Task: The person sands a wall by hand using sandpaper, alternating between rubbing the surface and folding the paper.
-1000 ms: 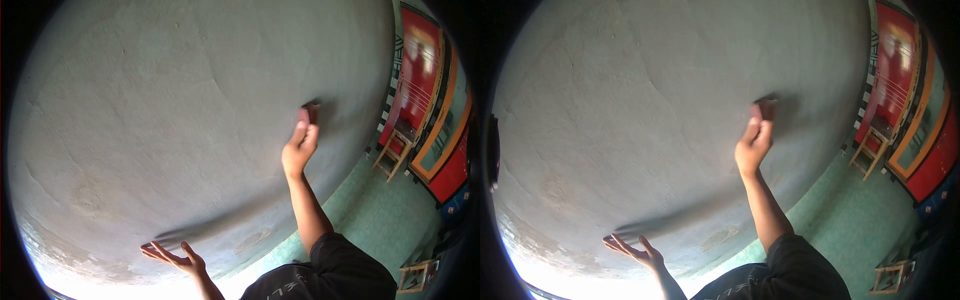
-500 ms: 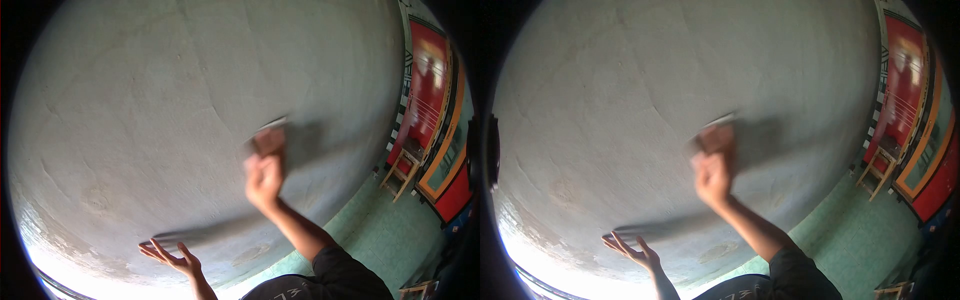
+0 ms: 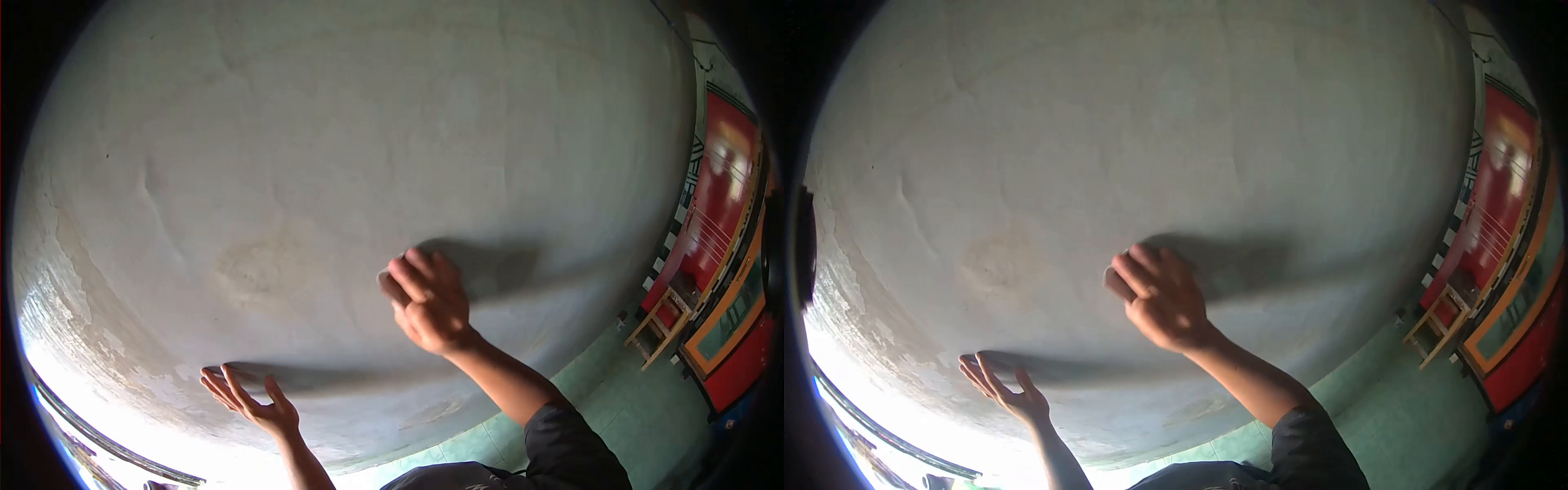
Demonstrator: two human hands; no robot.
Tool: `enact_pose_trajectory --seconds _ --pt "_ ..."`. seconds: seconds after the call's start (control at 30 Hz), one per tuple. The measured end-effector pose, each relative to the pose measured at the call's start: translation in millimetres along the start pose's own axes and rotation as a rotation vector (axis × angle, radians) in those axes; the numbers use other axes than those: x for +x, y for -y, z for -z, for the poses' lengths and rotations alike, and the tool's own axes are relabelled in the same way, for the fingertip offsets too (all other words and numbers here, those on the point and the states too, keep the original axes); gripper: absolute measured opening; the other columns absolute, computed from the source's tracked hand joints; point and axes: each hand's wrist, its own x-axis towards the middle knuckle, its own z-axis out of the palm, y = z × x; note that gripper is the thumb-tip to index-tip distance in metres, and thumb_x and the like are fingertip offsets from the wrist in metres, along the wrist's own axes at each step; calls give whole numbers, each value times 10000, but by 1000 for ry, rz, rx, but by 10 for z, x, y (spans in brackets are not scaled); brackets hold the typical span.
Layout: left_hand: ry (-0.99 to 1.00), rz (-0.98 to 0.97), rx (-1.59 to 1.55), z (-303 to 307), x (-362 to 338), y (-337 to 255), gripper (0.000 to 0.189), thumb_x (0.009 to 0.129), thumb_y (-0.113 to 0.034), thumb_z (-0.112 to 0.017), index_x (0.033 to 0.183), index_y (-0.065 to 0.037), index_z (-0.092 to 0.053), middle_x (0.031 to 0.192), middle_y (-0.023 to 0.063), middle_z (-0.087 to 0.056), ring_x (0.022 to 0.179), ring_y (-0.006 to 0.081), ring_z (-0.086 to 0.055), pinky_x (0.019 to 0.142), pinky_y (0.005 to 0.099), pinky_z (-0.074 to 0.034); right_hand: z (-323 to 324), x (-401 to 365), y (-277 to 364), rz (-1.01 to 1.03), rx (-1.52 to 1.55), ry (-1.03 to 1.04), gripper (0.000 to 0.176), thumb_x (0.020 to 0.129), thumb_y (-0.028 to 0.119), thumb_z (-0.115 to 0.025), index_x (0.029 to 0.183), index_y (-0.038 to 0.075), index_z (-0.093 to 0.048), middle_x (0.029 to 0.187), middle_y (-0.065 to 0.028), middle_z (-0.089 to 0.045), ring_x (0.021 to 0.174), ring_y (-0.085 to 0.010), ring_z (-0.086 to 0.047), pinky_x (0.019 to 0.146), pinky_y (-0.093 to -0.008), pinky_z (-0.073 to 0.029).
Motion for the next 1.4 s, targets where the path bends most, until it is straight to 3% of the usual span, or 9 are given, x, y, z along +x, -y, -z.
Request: enact_pose_trajectory --seconds 0.13,0.3,0.53,0.77,0.87,1.0,1.07,1.23,1.4 --pt "-41 61 -33 34 -41 379 688 997 -510 -572 1574 -177 -399 1682 158 -249 1556 408 -189 1205 686 -188 11 1 -116 -247 -83 -255 141 974 100 -626 995 -7 -536 1305 -264 -657 1260 -518 -578 1012 -532 -499" --pt "-31 26 -6 34 -106 539 737 981 -498 -586 1601 -177 -348 1686 168 -225 1556 432 -154 1198 705 -167 -36 -53 149 -243 -177 -111 177 926 130 -699 1042 21 -622 1364 -256 -622 1260 -494 -579 1057 -542 -465" --pt "-47 1 47 -60 -170 676 773 980 -573 -533 1617 -195 -312 1695 158 -209 1566 423 -122 1206 696 -91 -26 6 118 -303 -364 -200 118 924 54 -705 1021 -11 -688 1368 -232 -626 1236 -438 -611 1030 -506 -493" --pt "-138 -7 85 -205 -227 734 779 974 -630 -472 1567 -130 -405 1663 238 -251 1546 462 -173 1199 691 -80 9 113 224 -344 -171 -215 237 839 -115 -721 1030 17 -673 1211 -172 -681 1041 -338 -674 819 -392 -577" --pt "-143 -20 83 -196 -210 711 751 990 -604 -462 1591 -162 -371 1676 192 -255 1558 433 -154 1203 673 -76 14 151 232 -326 -101 -249 280 843 -133 -707 1059 13 -607 1187 -173 -688 1009 -330 -681 825 -390 -569" --pt "-133 -22 66 -178 -206 707 752 987 -605 -470 1588 -163 -375 1671 204 -259 1557 435 -159 1202 668 -77 -143 230 337 -419 149 -499 334 828 -183 -666 1070 24 -566 1075 -149 -683 978 -281 -665 806 -379 -556" --pt "-133 -30 64 -172 -205 710 753 986 -605 -474 1587 -162 -375 1670 210 -259 1557 434 -159 1202 668 -77 16 346 405 -473 -136 -261 320 813 -174 -676 1061 22 -633 1069 -119 -681 986 -282 -657 799 -370 -550" --pt "-119 -29 54 -168 -223 720 743 977 -573 -504 1573 -144 -389 1666 221 -253 1554 445 -155 1204 671 -62 -67 556 349 -356 -223 -255 339 786 -138 -711 1076 38 -710 1113 -111 -686 1009 -307 -669 847 -384 -559" --pt "-99 -20 42 -156 -235 729 734 964 -544 -515 1558 -125 -415 1655 265 -247 1545 476 -155 1203 671 -44 -173 836 270 -32 -279 -315 290 810 -112 -722 1068 18 -692 1176 -157 -703 1056 -311 -677 887 -400 -567"
